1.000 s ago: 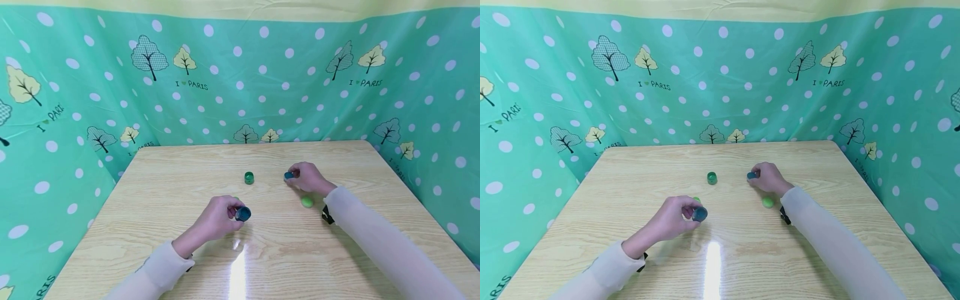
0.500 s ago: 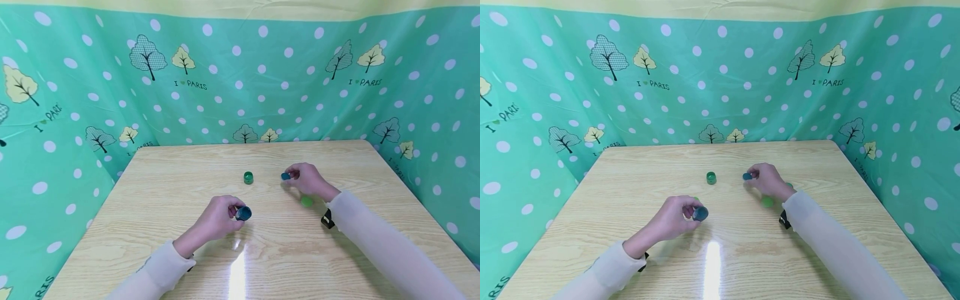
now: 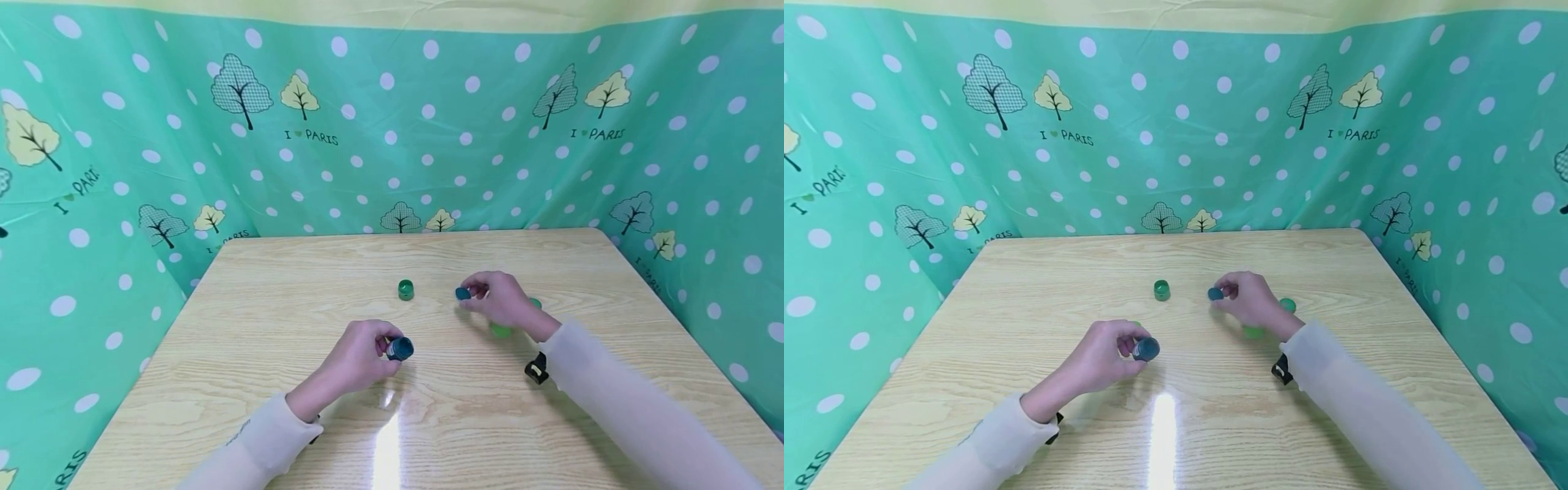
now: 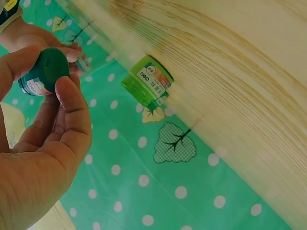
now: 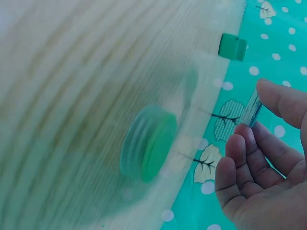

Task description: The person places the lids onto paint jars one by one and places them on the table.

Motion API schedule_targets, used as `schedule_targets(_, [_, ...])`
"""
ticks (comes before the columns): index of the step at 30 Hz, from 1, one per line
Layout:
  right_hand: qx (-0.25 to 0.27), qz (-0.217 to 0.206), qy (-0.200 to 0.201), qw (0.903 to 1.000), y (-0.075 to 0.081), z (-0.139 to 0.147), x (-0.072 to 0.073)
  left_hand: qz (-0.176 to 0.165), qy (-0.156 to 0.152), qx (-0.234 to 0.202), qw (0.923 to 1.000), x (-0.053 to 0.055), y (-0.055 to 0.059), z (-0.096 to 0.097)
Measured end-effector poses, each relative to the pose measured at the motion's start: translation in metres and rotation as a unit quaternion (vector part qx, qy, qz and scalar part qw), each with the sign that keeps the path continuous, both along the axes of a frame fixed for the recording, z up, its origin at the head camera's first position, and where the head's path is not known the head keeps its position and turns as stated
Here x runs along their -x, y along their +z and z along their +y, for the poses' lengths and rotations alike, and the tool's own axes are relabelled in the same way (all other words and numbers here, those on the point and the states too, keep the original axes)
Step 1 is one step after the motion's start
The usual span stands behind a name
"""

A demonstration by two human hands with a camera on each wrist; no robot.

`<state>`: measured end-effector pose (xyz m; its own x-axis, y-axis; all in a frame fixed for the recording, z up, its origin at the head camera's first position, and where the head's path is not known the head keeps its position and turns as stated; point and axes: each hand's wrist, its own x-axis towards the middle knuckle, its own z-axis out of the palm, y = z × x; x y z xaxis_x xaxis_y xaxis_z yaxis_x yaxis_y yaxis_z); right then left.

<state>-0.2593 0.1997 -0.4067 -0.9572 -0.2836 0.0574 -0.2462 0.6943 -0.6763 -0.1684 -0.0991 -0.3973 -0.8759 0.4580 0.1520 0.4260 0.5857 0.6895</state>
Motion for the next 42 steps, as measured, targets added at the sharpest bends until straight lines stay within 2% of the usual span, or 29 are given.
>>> schedule_targets(7, [0.006, 0.013, 0.013, 0.9998, 0.001, -0.005, -0.011, -0.008, 0.002, -0.007, 0.9999, -0.002, 0.001, 0.001])
schedule_targets(17, [0.009, 0.028, 0.015, 0.9995, 0.004, -0.01, -0.025, 0.017, 0.004, 0.004, 0.9998, -0.002, 0.001, 0.003])
schedule_targets(28, [0.035, 0.041, 0.028, 0.9981, 0.004, -0.014, -0.039, 0.028, 0.001, 0.006, 0.9996, -0.002, 0.0, 0.006])
schedule_targets(35, [0.05, 0.037, 0.036, 0.9974, 0.004, -0.02, -0.048, 0.026, 0.004, 0.007, 0.9996, -0.001, 0.0, 0.007])
schedule_targets(42, [0.061, 0.042, 0.046, 0.9962, 0.006, -0.026, -0.06, 0.01, 0.008, 0.021, 0.9997, -0.002, 0.001, 0.01])
